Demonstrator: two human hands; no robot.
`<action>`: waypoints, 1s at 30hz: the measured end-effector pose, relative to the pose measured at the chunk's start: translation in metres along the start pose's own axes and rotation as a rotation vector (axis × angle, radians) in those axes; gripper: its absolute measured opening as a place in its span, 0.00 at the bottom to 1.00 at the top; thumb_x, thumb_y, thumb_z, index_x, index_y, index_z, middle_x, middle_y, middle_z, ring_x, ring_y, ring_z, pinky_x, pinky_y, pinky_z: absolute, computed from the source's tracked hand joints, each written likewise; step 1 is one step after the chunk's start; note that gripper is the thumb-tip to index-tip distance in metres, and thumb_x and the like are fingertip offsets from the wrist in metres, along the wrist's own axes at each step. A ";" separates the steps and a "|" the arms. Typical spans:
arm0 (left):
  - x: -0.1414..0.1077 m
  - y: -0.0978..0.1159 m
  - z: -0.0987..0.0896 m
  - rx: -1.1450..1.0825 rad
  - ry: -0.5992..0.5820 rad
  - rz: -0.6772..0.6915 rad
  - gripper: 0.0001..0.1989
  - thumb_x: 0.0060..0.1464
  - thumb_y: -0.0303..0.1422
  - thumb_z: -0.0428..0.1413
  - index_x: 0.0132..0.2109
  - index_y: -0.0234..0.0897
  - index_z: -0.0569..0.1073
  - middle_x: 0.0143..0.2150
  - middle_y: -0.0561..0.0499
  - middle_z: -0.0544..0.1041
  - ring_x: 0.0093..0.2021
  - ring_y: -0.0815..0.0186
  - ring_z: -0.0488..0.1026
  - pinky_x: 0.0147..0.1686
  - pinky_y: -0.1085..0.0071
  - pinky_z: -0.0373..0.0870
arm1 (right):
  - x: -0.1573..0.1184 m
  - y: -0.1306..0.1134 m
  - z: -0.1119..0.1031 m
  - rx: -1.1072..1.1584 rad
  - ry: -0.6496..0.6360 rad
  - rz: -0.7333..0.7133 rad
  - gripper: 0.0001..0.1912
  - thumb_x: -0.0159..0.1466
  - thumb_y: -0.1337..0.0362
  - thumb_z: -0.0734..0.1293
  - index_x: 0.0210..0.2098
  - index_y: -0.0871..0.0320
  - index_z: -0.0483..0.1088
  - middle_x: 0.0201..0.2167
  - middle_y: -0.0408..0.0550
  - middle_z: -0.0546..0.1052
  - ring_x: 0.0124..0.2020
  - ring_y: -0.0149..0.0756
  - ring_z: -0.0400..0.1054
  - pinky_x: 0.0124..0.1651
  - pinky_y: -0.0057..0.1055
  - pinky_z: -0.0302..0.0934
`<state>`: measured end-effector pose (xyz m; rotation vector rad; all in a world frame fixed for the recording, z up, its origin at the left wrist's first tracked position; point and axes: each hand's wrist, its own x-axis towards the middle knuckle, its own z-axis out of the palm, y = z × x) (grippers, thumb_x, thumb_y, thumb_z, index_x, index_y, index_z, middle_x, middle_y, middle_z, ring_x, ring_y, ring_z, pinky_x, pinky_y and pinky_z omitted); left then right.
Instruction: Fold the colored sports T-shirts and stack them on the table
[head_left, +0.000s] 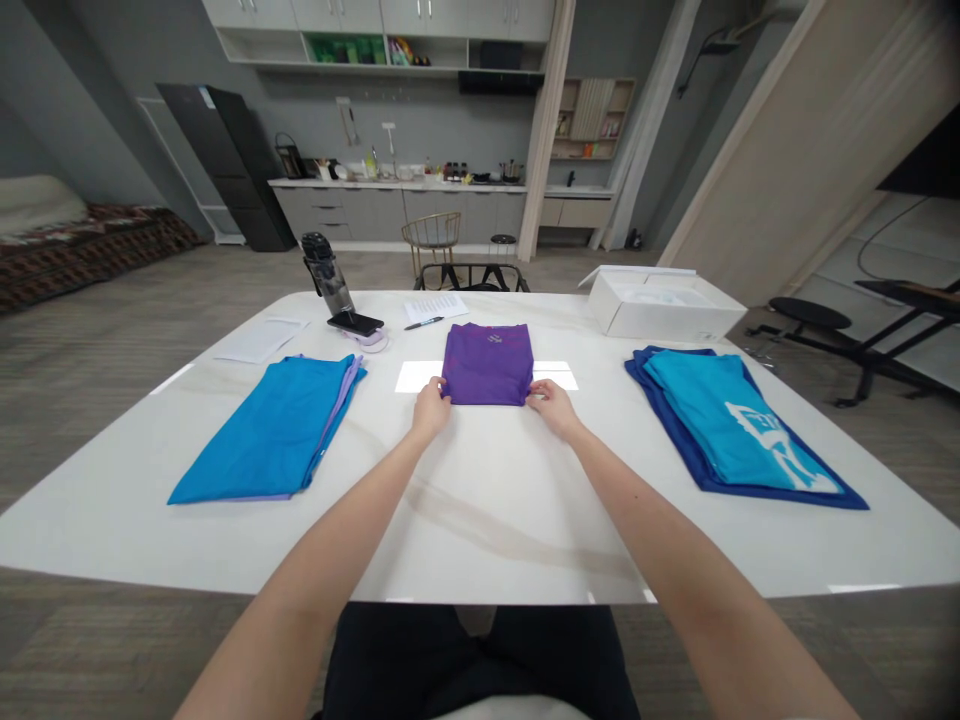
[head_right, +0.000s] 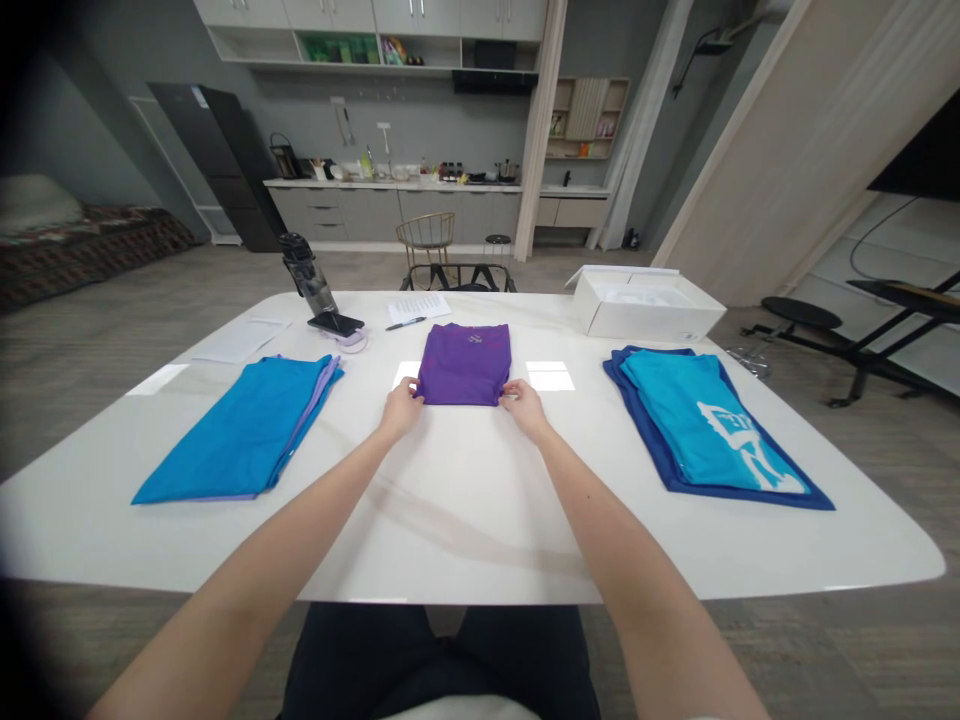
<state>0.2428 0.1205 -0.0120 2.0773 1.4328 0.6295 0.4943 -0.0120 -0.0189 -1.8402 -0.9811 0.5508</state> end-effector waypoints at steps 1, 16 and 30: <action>0.001 -0.001 0.000 -0.018 0.006 -0.009 0.18 0.60 0.28 0.53 0.57 0.38 0.69 0.50 0.42 0.78 0.50 0.59 0.76 0.50 0.65 0.69 | 0.000 0.000 0.000 -0.003 0.006 -0.018 0.20 0.55 0.64 0.70 0.48 0.61 0.73 0.42 0.48 0.79 0.36 0.34 0.70 0.42 0.29 0.63; 0.005 -0.011 -0.002 -0.025 0.041 0.010 0.11 0.61 0.33 0.55 0.51 0.41 0.74 0.39 0.49 0.79 0.43 0.60 0.76 0.45 0.66 0.69 | -0.005 -0.014 -0.013 -0.098 -0.067 0.329 0.19 0.65 0.49 0.68 0.30 0.59 0.70 0.15 0.40 0.65 0.14 0.25 0.52 0.19 0.27 0.45; 0.002 -0.011 -0.004 -0.071 -0.005 0.006 0.13 0.61 0.34 0.55 0.53 0.42 0.75 0.41 0.48 0.80 0.43 0.61 0.76 0.47 0.66 0.70 | 0.000 -0.010 -0.026 0.422 -0.418 0.539 0.14 0.66 0.63 0.69 0.35 0.55 0.56 0.21 0.37 0.67 0.14 0.20 0.42 0.15 0.19 0.32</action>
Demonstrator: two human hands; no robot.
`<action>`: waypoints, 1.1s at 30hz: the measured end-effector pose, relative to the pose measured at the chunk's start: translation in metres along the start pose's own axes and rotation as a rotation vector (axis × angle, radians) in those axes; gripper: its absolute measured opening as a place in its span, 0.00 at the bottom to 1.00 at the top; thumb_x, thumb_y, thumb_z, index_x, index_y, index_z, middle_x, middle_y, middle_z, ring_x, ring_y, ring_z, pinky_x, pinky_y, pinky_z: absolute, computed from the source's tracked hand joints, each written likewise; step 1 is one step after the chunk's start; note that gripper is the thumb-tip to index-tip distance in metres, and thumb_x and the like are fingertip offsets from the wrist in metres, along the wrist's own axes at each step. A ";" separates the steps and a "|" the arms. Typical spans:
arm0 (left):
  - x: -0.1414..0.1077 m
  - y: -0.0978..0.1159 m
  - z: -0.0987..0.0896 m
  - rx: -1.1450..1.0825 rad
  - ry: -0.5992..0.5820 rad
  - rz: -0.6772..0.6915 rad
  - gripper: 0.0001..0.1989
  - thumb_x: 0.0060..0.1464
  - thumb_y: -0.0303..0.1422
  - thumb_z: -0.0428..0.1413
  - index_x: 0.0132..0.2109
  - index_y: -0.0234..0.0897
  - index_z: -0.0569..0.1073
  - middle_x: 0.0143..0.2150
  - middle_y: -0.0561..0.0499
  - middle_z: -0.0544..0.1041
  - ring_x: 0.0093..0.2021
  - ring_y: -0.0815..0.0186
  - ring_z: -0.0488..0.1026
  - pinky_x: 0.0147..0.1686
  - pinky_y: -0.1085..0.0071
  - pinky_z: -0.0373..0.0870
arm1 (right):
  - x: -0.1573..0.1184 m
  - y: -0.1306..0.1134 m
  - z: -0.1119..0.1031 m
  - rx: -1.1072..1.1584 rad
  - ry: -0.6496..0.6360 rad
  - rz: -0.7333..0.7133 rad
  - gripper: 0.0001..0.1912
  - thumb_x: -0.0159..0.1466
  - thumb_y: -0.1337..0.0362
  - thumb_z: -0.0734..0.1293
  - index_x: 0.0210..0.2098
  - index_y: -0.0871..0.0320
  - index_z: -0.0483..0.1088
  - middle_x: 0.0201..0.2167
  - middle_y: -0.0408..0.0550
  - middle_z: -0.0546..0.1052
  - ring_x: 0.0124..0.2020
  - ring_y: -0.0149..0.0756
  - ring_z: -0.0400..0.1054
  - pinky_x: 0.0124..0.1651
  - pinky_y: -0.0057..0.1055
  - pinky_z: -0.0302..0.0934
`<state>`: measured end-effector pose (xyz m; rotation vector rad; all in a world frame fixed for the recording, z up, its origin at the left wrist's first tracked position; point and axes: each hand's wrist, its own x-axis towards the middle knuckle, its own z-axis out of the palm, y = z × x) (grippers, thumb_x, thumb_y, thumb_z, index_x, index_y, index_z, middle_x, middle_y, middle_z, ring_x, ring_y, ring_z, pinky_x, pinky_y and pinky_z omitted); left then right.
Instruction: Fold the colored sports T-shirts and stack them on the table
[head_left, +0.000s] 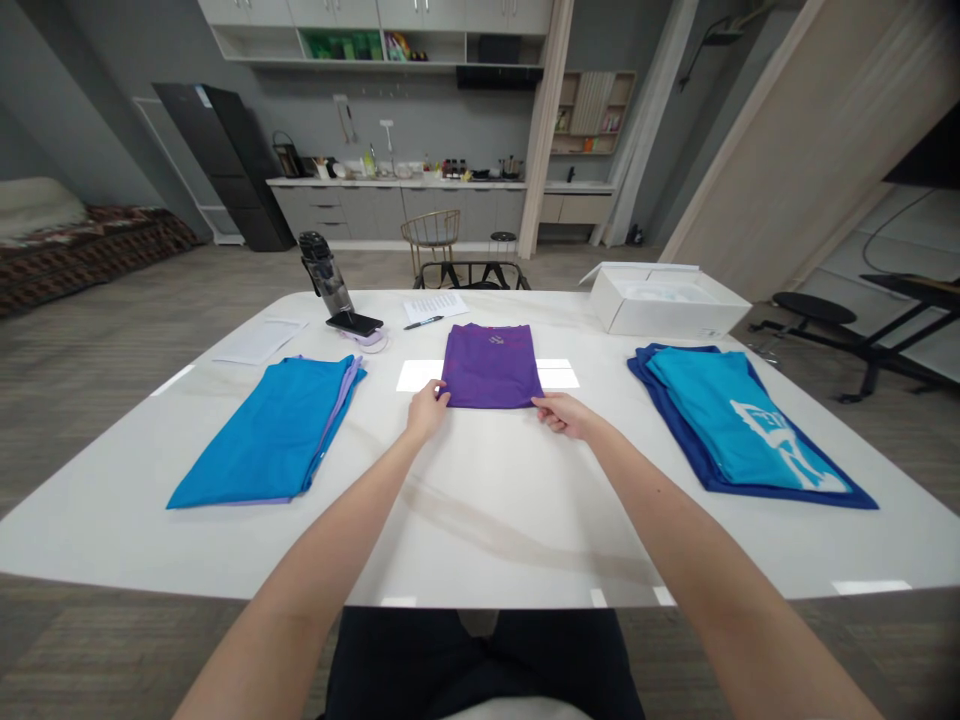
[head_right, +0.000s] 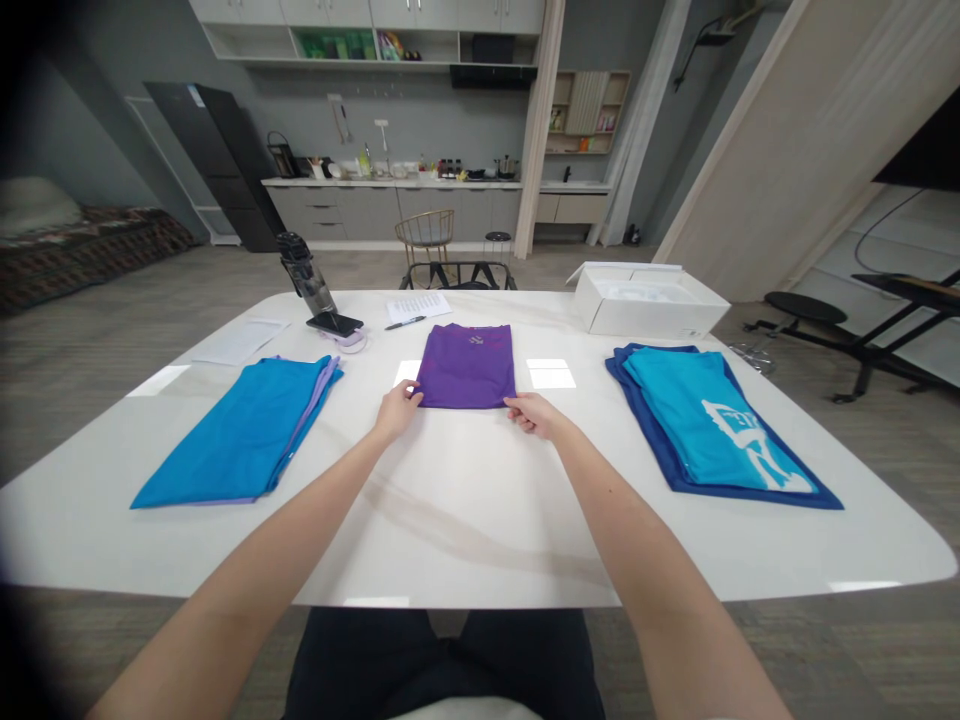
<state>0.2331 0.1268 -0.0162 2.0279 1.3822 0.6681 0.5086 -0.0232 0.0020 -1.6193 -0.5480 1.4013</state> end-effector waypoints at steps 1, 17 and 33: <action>0.001 0.000 0.000 -0.010 0.009 0.000 0.13 0.61 0.34 0.55 0.52 0.42 0.75 0.41 0.48 0.80 0.43 0.61 0.76 0.47 0.67 0.70 | -0.001 -0.002 -0.002 0.041 -0.034 -0.011 0.14 0.67 0.63 0.68 0.35 0.54 0.56 0.22 0.37 0.66 0.14 0.20 0.42 0.15 0.18 0.32; -0.001 -0.001 -0.004 -0.034 0.036 -0.022 0.12 0.61 0.34 0.53 0.50 0.42 0.74 0.36 0.50 0.80 0.40 0.61 0.76 0.42 0.68 0.68 | 0.001 0.001 -0.005 -0.314 0.213 -0.049 0.18 0.67 0.56 0.70 0.28 0.57 0.61 0.17 0.42 0.68 0.14 0.22 0.47 0.16 0.23 0.37; -0.041 0.021 -0.032 0.420 -0.308 -0.029 0.21 0.55 0.38 0.54 0.56 0.43 0.70 0.49 0.40 0.80 0.48 0.48 0.78 0.45 0.58 0.70 | -0.034 -0.004 -0.018 -1.031 0.113 -0.037 0.26 0.62 0.48 0.71 0.16 0.60 0.71 0.14 0.49 0.71 0.15 0.30 0.58 0.24 0.30 0.52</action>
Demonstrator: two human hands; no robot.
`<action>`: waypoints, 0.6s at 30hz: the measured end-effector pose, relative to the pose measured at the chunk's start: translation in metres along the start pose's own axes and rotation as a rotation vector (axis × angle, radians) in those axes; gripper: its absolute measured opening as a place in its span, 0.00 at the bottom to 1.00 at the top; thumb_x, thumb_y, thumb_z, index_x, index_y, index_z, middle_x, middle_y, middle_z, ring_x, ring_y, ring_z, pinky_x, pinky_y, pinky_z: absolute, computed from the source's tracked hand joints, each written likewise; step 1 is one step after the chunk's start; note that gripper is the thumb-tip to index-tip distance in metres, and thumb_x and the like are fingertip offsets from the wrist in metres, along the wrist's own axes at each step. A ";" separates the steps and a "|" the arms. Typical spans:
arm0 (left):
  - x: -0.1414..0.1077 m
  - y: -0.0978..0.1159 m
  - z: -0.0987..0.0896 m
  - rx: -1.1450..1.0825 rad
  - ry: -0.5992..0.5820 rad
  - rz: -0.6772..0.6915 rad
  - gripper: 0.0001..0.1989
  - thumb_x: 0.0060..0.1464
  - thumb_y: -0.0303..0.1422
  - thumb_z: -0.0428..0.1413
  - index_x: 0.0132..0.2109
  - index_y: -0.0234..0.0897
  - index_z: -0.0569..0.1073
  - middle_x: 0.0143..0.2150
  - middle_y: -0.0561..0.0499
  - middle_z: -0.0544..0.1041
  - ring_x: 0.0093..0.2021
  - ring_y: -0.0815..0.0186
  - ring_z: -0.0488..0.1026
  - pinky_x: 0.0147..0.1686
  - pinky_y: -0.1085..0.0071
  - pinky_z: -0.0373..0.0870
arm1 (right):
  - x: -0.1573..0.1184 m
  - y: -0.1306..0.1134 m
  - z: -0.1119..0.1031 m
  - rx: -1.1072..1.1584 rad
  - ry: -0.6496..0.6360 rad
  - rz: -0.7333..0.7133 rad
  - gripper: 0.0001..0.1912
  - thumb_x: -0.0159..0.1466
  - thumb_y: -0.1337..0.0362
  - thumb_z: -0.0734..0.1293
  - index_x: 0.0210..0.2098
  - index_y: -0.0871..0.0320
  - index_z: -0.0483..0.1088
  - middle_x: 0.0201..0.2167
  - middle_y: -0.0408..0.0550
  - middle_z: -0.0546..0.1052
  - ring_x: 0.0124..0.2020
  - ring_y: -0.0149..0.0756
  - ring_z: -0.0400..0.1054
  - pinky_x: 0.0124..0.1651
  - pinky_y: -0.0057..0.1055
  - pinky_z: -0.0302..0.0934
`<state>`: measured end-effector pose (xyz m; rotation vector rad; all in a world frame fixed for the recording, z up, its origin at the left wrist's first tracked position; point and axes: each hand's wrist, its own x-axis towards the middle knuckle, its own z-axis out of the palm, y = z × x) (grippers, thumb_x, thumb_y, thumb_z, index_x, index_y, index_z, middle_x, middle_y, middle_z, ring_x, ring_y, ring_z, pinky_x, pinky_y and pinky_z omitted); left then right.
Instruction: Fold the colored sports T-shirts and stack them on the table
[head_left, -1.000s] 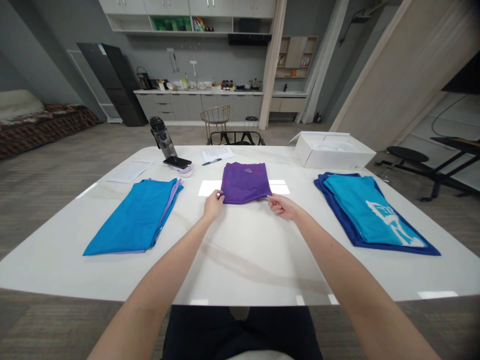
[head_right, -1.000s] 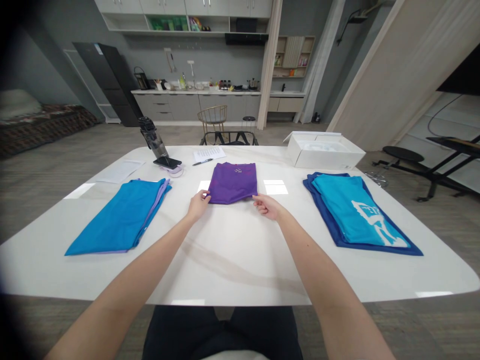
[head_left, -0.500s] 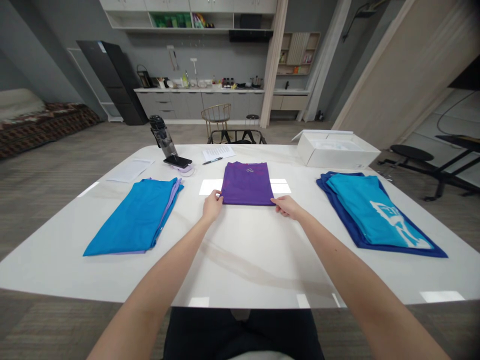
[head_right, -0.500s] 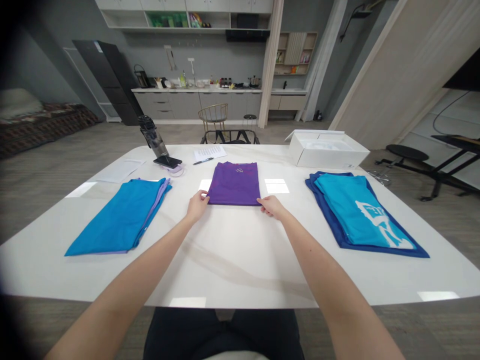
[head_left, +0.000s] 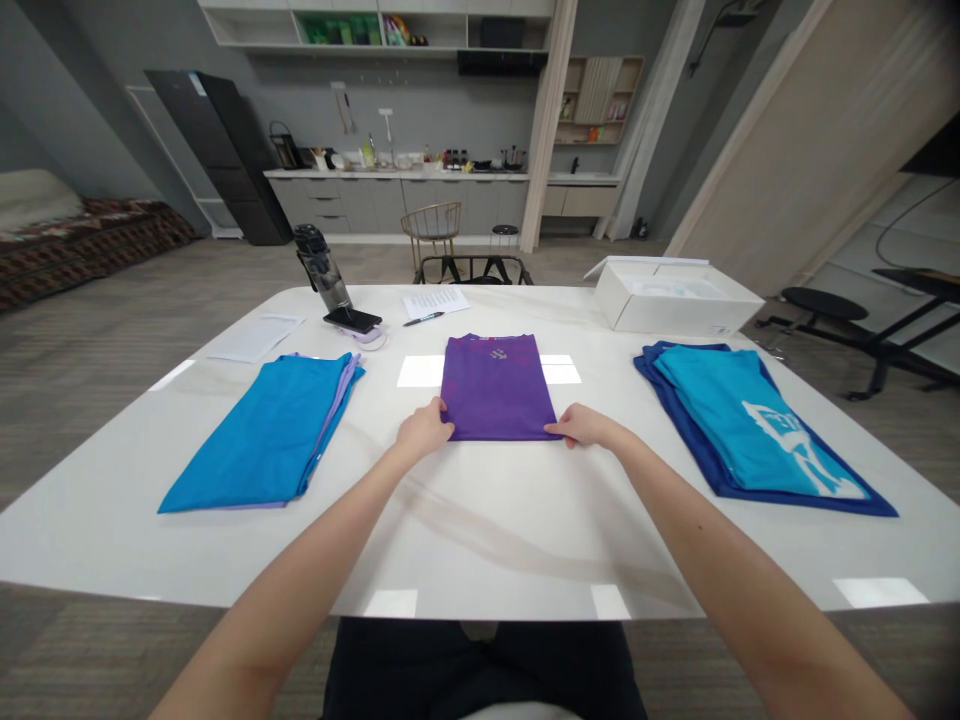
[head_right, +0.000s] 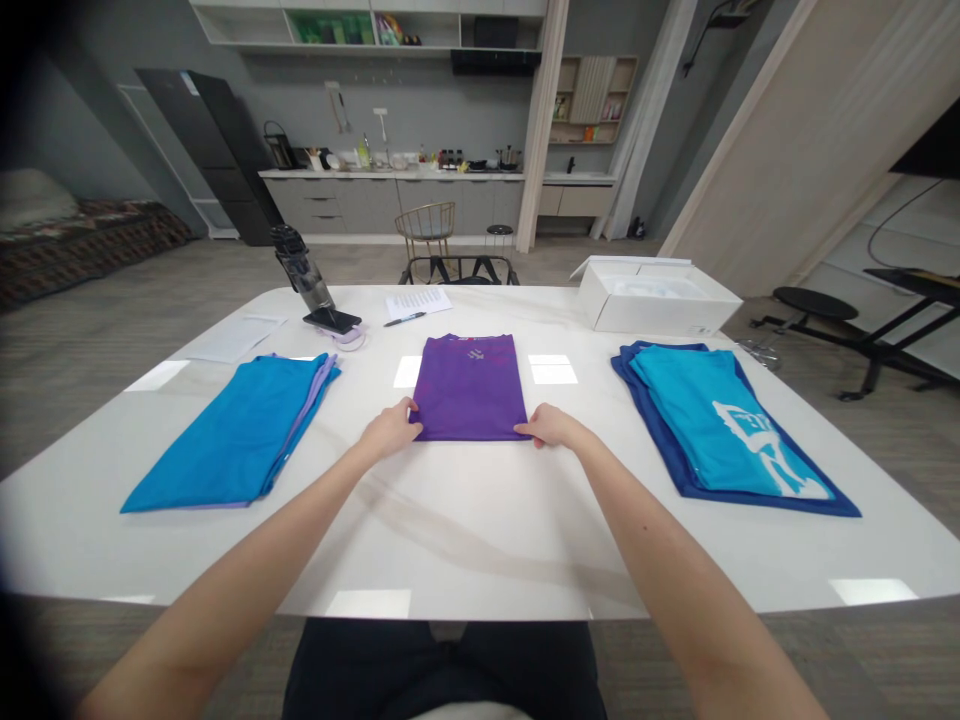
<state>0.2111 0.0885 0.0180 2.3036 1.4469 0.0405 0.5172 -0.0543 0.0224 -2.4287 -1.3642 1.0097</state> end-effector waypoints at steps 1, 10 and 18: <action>-0.002 -0.001 -0.004 0.022 -0.053 0.009 0.22 0.55 0.40 0.55 0.57 0.43 0.69 0.50 0.39 0.79 0.48 0.47 0.78 0.44 0.58 0.70 | 0.000 0.001 -0.003 -0.032 -0.042 -0.011 0.26 0.61 0.47 0.72 0.16 0.60 0.71 0.15 0.50 0.72 0.17 0.31 0.60 0.25 0.30 0.53; 0.062 0.015 -0.029 0.118 0.127 0.100 0.22 0.62 0.44 0.51 0.58 0.40 0.68 0.60 0.39 0.72 0.58 0.48 0.72 0.55 0.53 0.68 | 0.070 -0.023 -0.023 -0.116 0.419 0.000 0.20 0.64 0.47 0.69 0.45 0.55 0.77 0.45 0.54 0.80 0.46 0.46 0.74 0.44 0.33 0.63; 0.177 0.031 -0.029 0.057 0.125 0.048 0.28 0.60 0.44 0.55 0.63 0.40 0.64 0.64 0.36 0.69 0.64 0.45 0.66 0.61 0.45 0.61 | 0.179 -0.038 -0.052 0.001 0.473 0.033 0.32 0.63 0.45 0.70 0.54 0.65 0.74 0.53 0.64 0.77 0.53 0.51 0.73 0.51 0.36 0.65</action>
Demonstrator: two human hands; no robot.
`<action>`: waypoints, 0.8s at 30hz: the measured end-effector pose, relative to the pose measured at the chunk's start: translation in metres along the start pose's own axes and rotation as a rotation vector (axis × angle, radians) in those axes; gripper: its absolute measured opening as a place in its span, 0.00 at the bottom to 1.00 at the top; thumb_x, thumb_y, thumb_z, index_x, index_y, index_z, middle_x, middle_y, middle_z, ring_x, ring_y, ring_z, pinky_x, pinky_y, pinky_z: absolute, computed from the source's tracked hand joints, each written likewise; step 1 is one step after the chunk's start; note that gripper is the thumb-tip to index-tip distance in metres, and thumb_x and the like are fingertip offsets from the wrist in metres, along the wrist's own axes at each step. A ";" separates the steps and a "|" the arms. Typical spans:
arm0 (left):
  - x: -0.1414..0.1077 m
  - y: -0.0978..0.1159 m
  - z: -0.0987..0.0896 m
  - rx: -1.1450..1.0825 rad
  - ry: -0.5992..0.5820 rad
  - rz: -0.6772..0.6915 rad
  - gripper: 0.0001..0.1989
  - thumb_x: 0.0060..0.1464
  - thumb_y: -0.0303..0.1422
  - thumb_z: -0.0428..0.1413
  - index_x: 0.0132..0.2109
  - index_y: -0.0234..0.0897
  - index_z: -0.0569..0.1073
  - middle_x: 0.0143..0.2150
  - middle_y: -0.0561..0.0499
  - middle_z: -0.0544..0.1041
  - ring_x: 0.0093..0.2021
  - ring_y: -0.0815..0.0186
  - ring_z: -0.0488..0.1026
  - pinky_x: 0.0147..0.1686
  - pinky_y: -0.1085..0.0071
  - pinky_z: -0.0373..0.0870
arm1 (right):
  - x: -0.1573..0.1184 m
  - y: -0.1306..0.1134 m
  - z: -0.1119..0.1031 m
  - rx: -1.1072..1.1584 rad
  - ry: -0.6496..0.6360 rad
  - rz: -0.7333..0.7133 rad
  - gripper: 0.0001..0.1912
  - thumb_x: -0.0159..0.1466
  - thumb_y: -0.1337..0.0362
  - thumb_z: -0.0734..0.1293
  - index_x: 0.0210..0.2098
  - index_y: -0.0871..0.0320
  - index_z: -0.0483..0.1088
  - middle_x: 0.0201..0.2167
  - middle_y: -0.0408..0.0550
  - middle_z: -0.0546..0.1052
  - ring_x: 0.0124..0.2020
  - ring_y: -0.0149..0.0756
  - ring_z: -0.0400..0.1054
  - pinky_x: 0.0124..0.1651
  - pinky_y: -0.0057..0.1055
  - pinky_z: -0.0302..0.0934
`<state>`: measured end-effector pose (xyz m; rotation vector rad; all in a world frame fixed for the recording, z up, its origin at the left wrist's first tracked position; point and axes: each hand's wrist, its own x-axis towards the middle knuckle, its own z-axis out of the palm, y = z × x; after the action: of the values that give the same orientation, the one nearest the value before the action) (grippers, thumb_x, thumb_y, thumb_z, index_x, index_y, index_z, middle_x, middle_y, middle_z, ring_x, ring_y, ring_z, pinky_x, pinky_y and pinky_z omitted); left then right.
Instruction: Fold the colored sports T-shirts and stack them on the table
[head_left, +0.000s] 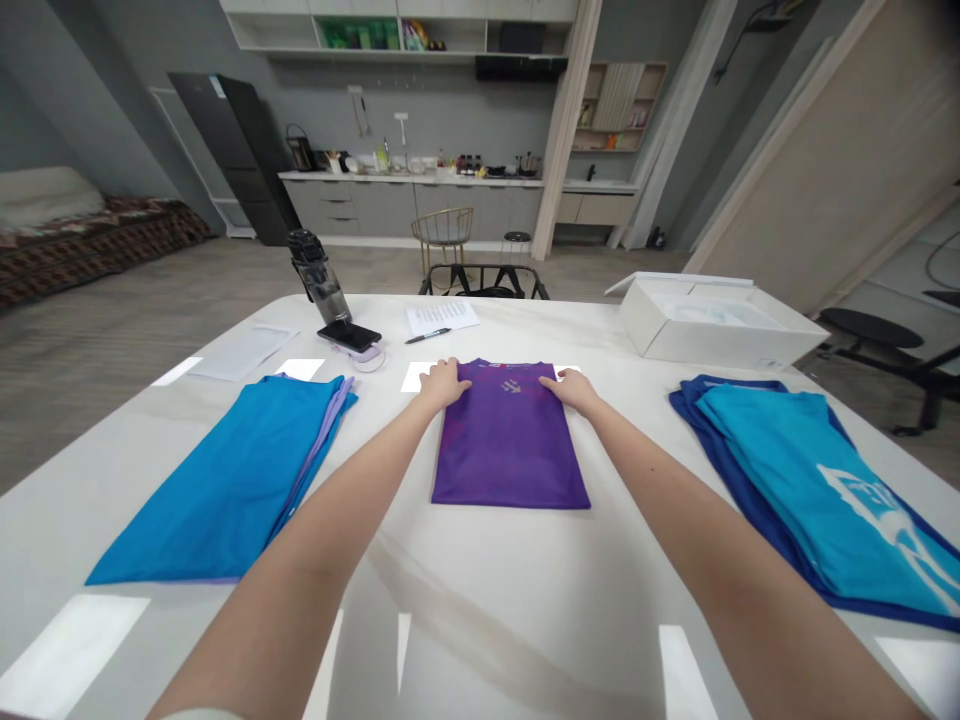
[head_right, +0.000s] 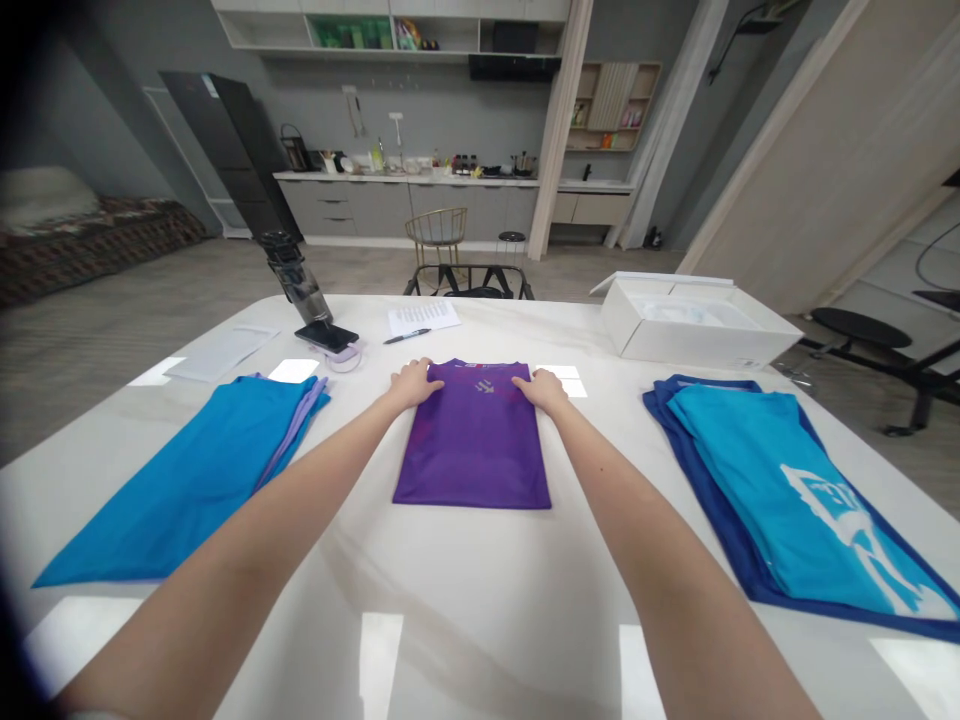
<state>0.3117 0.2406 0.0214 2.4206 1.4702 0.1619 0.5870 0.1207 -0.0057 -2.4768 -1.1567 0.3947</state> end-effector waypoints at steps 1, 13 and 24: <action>0.013 -0.001 0.002 -0.010 -0.015 -0.016 0.29 0.59 0.45 0.57 0.63 0.40 0.63 0.64 0.36 0.69 0.64 0.44 0.66 0.61 0.45 0.61 | 0.010 -0.001 0.001 0.013 -0.006 0.019 0.31 0.61 0.44 0.71 0.52 0.65 0.75 0.52 0.64 0.77 0.53 0.52 0.73 0.50 0.36 0.66; 0.057 0.001 0.006 -0.138 -0.158 -0.181 0.16 0.54 0.40 0.62 0.46 0.36 0.74 0.55 0.37 0.78 0.58 0.47 0.74 0.56 0.53 0.65 | 0.047 -0.003 0.016 0.376 -0.116 -0.170 0.10 0.57 0.61 0.72 0.37 0.59 0.78 0.33 0.48 0.80 0.35 0.41 0.74 0.38 0.32 0.66; -0.013 0.025 -0.039 -0.562 0.402 0.162 0.10 0.62 0.37 0.53 0.44 0.40 0.76 0.43 0.46 0.81 0.44 0.58 0.76 0.46 0.64 0.69 | -0.047 -0.029 -0.053 0.569 0.356 -0.478 0.11 0.62 0.58 0.65 0.40 0.55 0.74 0.39 0.49 0.80 0.42 0.44 0.72 0.49 0.40 0.64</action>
<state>0.3170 0.2257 0.0670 2.0992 1.1528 1.0032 0.5603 0.0898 0.0588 -1.6385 -1.2231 0.1103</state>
